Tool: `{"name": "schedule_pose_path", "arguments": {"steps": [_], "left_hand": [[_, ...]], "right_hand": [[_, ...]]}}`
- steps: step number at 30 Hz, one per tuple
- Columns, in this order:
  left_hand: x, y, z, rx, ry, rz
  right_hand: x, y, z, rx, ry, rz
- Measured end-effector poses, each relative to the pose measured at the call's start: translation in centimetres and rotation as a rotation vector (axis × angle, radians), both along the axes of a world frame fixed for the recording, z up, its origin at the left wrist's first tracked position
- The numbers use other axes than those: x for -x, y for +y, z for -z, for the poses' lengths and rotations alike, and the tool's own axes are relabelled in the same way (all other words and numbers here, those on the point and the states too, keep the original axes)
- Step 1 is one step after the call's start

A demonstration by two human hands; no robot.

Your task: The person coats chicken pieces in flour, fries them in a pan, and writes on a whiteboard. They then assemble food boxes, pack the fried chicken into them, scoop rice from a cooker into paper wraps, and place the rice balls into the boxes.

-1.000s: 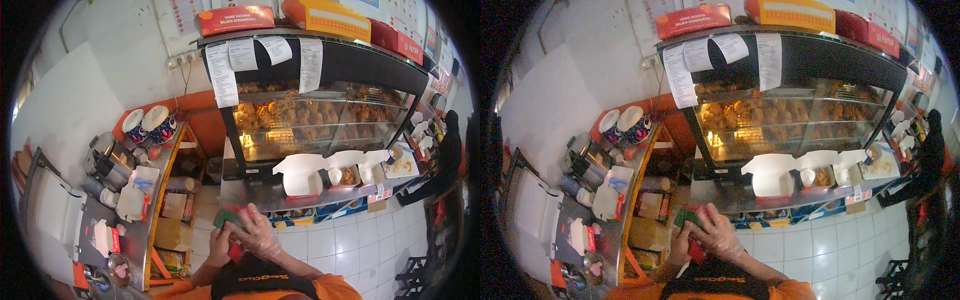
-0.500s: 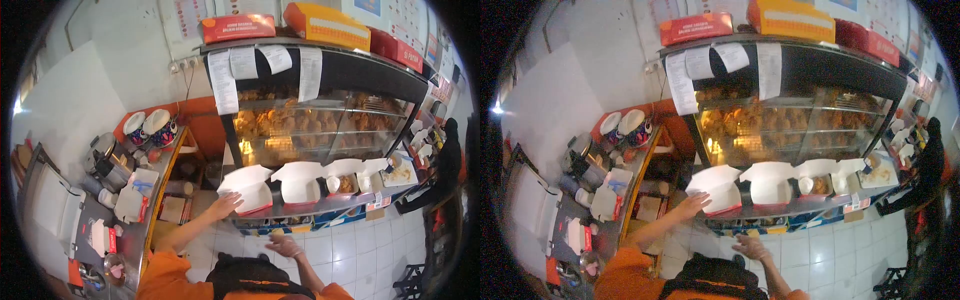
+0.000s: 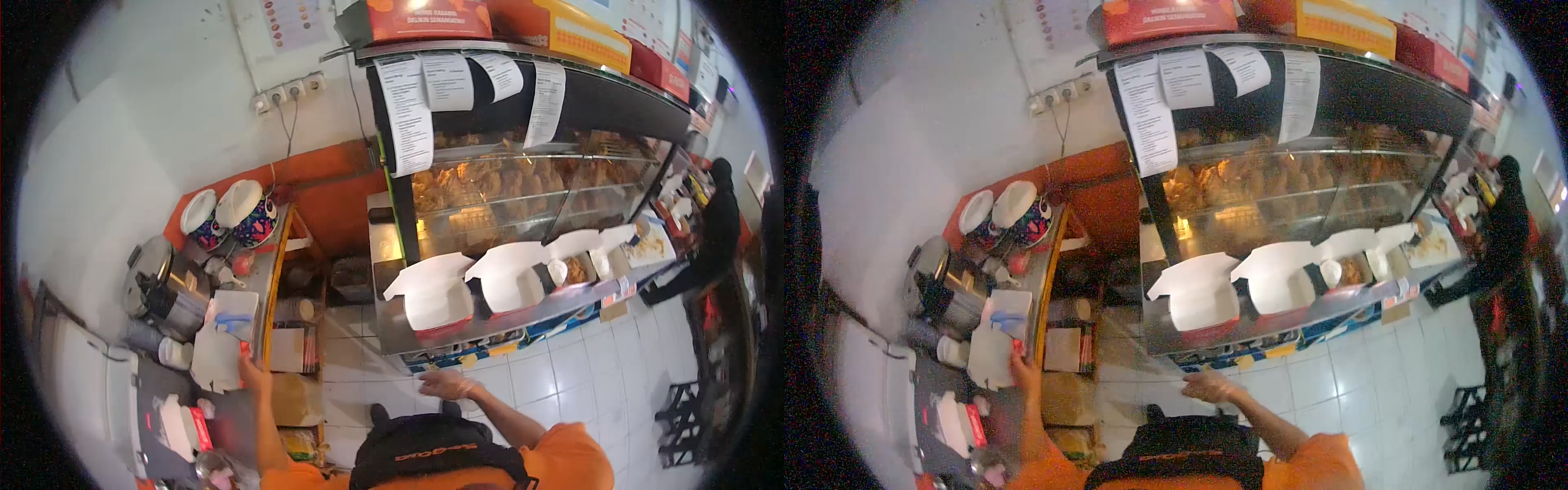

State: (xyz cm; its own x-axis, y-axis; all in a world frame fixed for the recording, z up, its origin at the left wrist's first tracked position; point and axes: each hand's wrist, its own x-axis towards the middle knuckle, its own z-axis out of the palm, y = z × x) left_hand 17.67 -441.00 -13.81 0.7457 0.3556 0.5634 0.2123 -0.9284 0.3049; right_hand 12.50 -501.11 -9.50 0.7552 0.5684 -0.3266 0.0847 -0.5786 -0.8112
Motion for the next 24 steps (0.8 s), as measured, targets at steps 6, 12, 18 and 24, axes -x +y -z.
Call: {"name": "schedule_pose_path", "arguments": {"steps": [6,12,18,24], "left_hand": [[-0.5,15.1,1.8,0.298,0.494,-0.122],[2.3,19.5,6.8,0.456,0.204,0.25],[1.3,16.8,0.1,0.113,0.544,0.434],[0.6,18.0,0.2,0.044,0.282,0.216]], "right_hand": [[0.9,4.9,-1.6,0.283,0.117,0.092],[5.0,9.8,-2.3,0.216,0.161,0.445],[5.8,13.3,-2.6,0.27,0.045,0.332],[4.1,16.4,-5.0,0.28,-0.058,0.336]]}}
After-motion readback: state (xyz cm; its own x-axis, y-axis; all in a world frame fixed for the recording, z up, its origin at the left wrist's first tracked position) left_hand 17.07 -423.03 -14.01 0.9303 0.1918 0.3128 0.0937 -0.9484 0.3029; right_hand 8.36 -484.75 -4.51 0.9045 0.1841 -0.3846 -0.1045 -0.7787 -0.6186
